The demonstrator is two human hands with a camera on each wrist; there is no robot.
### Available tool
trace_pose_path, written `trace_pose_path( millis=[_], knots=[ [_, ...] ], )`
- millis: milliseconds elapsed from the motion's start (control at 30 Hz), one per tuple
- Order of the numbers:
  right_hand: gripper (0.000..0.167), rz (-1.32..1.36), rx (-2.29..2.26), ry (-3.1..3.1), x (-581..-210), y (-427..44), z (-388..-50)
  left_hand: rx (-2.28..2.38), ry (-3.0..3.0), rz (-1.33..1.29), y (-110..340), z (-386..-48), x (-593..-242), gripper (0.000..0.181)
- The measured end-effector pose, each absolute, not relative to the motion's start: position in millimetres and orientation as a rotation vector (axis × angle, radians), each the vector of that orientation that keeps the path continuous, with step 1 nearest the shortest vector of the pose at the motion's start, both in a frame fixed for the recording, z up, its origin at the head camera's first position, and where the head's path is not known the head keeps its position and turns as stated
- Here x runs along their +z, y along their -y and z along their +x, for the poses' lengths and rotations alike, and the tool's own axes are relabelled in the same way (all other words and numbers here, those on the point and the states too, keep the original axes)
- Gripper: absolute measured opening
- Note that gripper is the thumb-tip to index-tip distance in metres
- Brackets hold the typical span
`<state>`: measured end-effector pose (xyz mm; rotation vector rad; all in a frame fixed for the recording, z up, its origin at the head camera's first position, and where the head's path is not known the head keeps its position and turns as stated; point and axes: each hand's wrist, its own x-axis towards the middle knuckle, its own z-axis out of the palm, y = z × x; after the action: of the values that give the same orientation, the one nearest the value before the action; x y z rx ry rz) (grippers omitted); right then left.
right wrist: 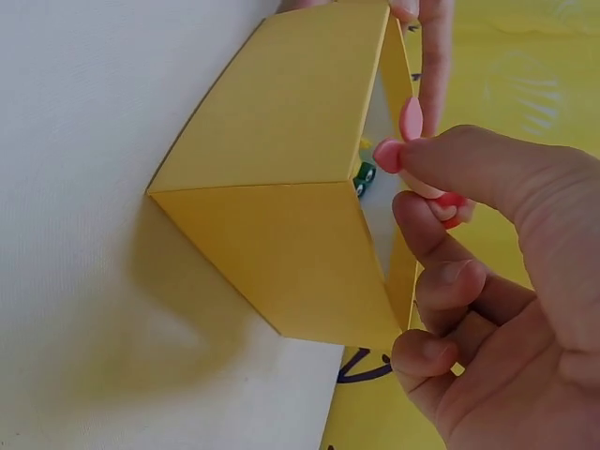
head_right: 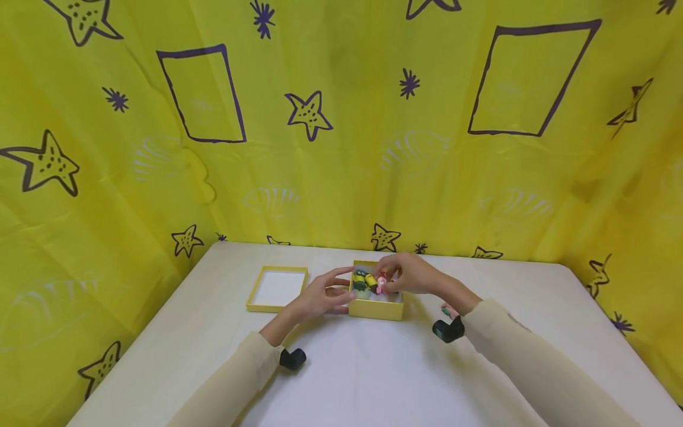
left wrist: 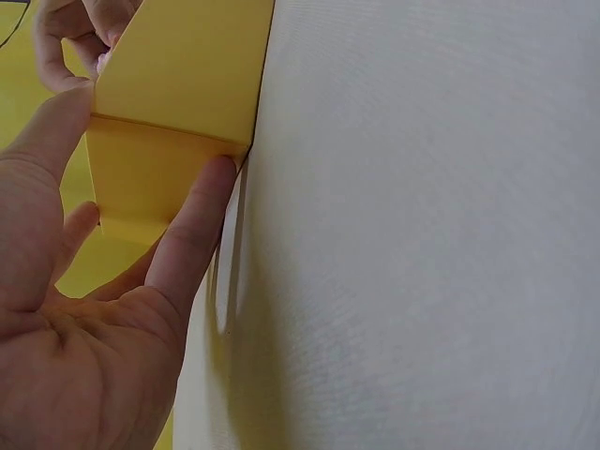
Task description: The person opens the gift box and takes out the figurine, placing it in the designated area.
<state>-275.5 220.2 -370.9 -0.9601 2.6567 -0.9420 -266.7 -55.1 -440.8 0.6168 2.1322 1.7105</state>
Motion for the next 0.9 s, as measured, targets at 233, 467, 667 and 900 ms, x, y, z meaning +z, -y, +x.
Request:
trace_pose_path(
  millis=[233, 467, 667, 900],
  knots=[
    [0.025, -0.917, -1.01, -2.673, -367.2, -222.2, -273.5, 1.722, -2.125, 0.611, 54.9, -266.8, -441.1, 0.07],
    [0.026, -0.888, -1.048, -2.688, -365.0, -225.0, -273.6, 1.721, -2.138, 0.616, 54.8, -265.1, -439.1, 0.069],
    [0.025, -0.907, -1.045, -2.693, -362.9, -231.0, -270.9, 1.723, -2.135, 0.62, 54.7, -265.0, -439.4, 0.069],
    [0.025, -0.864, -1.062, -2.72, -357.9, -241.1, -265.5, 1.736, -2.118, 0.604, 54.9, -265.2, -440.5, 0.07]
  ],
)
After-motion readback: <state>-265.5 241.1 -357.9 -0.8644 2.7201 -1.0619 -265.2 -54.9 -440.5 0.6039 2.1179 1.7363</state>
